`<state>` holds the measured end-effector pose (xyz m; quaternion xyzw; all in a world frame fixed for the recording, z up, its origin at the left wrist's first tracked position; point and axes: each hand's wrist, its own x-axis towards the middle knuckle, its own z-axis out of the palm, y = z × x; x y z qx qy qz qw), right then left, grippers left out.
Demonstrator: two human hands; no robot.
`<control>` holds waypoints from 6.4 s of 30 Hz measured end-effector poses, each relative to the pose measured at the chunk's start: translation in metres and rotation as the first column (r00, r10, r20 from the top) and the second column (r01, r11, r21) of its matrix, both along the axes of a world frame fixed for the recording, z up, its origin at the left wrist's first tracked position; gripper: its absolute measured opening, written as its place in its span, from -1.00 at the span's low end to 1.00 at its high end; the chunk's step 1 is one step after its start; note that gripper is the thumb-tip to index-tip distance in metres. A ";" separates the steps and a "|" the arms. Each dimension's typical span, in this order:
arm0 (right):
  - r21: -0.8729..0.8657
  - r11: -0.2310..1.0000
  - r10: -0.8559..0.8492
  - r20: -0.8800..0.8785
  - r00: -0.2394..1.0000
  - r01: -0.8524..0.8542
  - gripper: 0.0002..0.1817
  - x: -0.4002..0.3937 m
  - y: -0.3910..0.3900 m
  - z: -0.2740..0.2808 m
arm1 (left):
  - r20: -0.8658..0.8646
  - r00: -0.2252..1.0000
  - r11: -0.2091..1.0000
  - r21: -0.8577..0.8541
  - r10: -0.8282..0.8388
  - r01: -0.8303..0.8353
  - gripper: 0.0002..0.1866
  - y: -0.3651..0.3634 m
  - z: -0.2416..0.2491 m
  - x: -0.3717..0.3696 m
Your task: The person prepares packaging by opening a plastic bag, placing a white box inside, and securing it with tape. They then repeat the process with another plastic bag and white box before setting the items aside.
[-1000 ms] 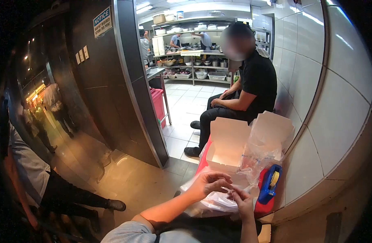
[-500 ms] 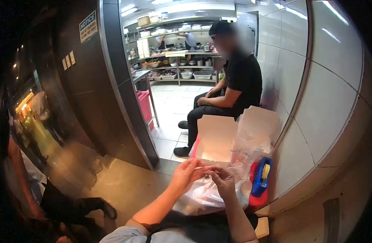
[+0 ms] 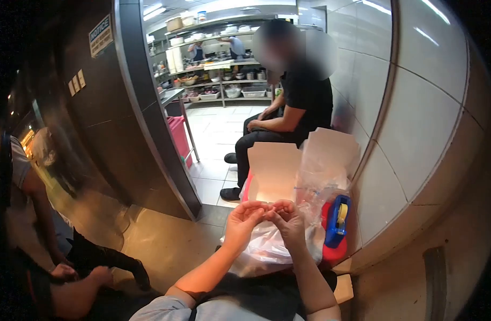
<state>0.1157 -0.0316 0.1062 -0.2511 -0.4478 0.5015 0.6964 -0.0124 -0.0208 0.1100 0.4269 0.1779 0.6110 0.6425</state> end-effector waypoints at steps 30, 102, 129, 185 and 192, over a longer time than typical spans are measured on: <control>-0.032 0.982 0.185 -0.036 0.982 -0.186 -0.86 0.016 0.010 -0.016 | 0.130 0.991 0.991 -0.124 -0.027 0.043 -0.77 0.002 0.000 0.001; 0.205 0.935 -0.353 0.440 0.826 0.290 -0.96 -0.014 -0.027 0.034 | 0.010 0.968 0.955 0.164 0.250 -0.249 -0.91 0.009 0.032 -0.033; 0.397 0.781 -0.616 0.618 0.489 0.482 -0.94 0.132 -0.037 0.024 | 0.005 0.855 0.852 -0.088 0.518 -0.516 -0.90 0.020 0.050 -0.134; -0.362 0.437 -0.725 0.401 0.560 0.824 -0.41 0.190 -0.032 -0.177 | -0.758 0.527 0.920 -0.267 -0.385 0.288 -0.25 -0.030 -0.097 0.038; -0.335 0.240 -0.507 0.757 0.412 0.911 -0.29 0.196 -0.037 -0.172 | -0.764 0.508 0.912 -0.269 -0.398 0.310 -0.26 -0.031 -0.101 0.033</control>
